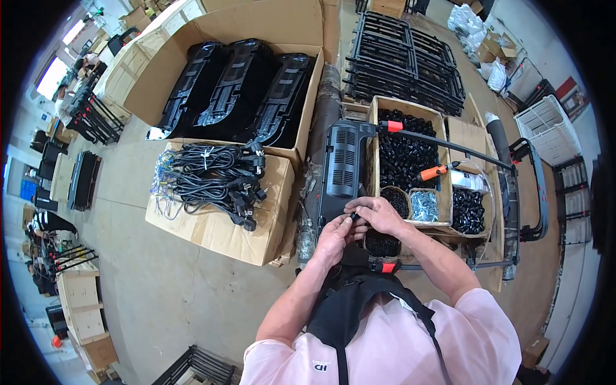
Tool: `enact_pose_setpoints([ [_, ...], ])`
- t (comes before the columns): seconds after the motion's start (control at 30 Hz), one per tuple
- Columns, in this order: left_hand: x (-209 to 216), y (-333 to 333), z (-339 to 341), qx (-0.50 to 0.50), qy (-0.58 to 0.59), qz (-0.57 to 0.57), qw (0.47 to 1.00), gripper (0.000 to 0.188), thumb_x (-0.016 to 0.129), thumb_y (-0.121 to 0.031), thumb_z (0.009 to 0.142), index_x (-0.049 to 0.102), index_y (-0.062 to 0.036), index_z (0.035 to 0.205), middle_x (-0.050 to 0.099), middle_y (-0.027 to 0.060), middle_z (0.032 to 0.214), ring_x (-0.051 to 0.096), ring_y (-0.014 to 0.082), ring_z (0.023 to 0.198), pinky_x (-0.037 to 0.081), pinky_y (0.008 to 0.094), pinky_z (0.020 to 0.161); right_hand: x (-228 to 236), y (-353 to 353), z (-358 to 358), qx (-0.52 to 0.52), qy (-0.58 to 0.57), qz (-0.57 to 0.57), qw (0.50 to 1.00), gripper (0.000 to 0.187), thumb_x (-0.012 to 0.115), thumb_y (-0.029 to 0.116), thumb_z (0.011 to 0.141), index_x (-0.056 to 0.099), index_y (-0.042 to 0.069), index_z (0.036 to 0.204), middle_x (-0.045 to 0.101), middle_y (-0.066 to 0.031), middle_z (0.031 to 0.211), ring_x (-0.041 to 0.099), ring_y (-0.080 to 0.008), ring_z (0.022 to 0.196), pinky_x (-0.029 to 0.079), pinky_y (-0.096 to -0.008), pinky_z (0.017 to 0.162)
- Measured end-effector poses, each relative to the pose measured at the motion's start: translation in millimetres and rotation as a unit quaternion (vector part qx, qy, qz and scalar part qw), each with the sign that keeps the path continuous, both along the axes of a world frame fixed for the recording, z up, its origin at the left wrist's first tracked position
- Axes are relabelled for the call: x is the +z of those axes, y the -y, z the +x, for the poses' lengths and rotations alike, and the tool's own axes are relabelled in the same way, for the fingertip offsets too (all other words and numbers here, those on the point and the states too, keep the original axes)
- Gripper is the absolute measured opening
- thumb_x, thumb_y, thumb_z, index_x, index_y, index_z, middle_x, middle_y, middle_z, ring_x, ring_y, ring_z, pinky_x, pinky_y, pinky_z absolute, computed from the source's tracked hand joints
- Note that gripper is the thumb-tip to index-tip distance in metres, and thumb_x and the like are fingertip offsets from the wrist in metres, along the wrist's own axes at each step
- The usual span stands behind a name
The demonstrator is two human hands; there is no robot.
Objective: The recorder is assembling components of a mower or similar outdoor machine, attaching plastic housings with an electric screwdriver and organizing wiring.
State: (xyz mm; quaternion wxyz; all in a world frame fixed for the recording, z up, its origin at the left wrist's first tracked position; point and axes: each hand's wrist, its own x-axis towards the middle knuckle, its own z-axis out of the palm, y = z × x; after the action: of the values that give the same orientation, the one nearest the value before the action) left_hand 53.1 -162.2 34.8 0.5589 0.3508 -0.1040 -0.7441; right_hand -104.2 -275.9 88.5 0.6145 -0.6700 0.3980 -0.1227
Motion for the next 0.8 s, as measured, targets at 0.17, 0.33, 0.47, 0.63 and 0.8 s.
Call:
enact_pose_setpoints([
  [0.17, 2.1, 13.8, -4.4, -0.002, -0.009, 0.029, 1.0, 0.026, 0.053, -0.023, 0.112, 0.063, -0.0026, 0.125, 0.074, 0.0117, 0.115, 0.074, 0.0221, 0.1, 0.061, 0.037, 0.091, 19.2, 1.0, 6.4, 0.009, -0.077, -0.168, 0.983, 0.021, 0.062, 0.012, 0.098, 0.072, 0.003, 0.113, 0.075, -0.0118, 0.11, 0.071, -0.0289, 0.105, 0.055, -0.0404, 0.094],
  [0.33, -2.4, 29.5, -6.8, 0.031, -0.015, 0.058, 0.998, 0.025, 0.052, -0.022, 0.112, 0.064, -0.003, 0.122, 0.074, 0.0107, 0.113, 0.074, 0.0217, 0.097, 0.062, 0.0384, 0.09, 17.3, 20.7, 0.4, 0.107, -0.02, -0.476, 0.873, 0.025, 0.079, 0.017, 0.083, 0.074, 0.005, 0.104, 0.071, -0.009, 0.109, 0.066, -0.0292, 0.107, 0.053, -0.042, 0.094],
  [0.47, 2.3, 47.3, -1.6, 0.045, -0.01, 0.084, 0.995, 0.029, 0.049, -0.026, 0.113, 0.064, -0.0024, 0.12, 0.074, 0.0111, 0.112, 0.074, 0.0231, 0.097, 0.062, 0.0401, 0.09, 22.3, 35.9, 7.3, 0.135, -0.048, -0.503, 0.852, 0.027, 0.079, 0.016, 0.083, 0.075, 0.004, 0.107, 0.072, -0.0097, 0.109, 0.066, -0.0294, 0.106, 0.053, -0.0421, 0.095],
  [0.63, 15.6, 61.6, 4.7, 0.087, -0.023, 0.055, 0.994, 0.04, 0.042, -0.033, 0.115, 0.061, -0.0006, 0.128, 0.073, 0.0138, 0.12, 0.073, 0.0257, 0.106, 0.06, 0.0405, 0.094, 9.5, 84.1, 37.4, 0.115, -0.023, -0.503, 0.856, 0.031, 0.076, 0.015, 0.086, 0.074, 0.003, 0.114, 0.074, -0.0127, 0.111, 0.066, -0.0312, 0.11, 0.052, -0.0429, 0.098],
  [0.8, 23.3, 38.2, -1.6, 0.043, 0.026, 0.061, 0.997, 0.055, 0.043, -0.04, 0.114, 0.049, 0.0028, 0.148, 0.068, 0.018, 0.136, 0.071, 0.0258, 0.111, 0.058, 0.0385, 0.095, -20.6, 153.4, 78.5, 0.108, -0.023, -0.571, 0.814, 0.028, 0.076, 0.018, 0.086, 0.076, 0.005, 0.111, 0.073, -0.0083, 0.112, 0.065, -0.0281, 0.111, 0.05, -0.0416, 0.096],
])
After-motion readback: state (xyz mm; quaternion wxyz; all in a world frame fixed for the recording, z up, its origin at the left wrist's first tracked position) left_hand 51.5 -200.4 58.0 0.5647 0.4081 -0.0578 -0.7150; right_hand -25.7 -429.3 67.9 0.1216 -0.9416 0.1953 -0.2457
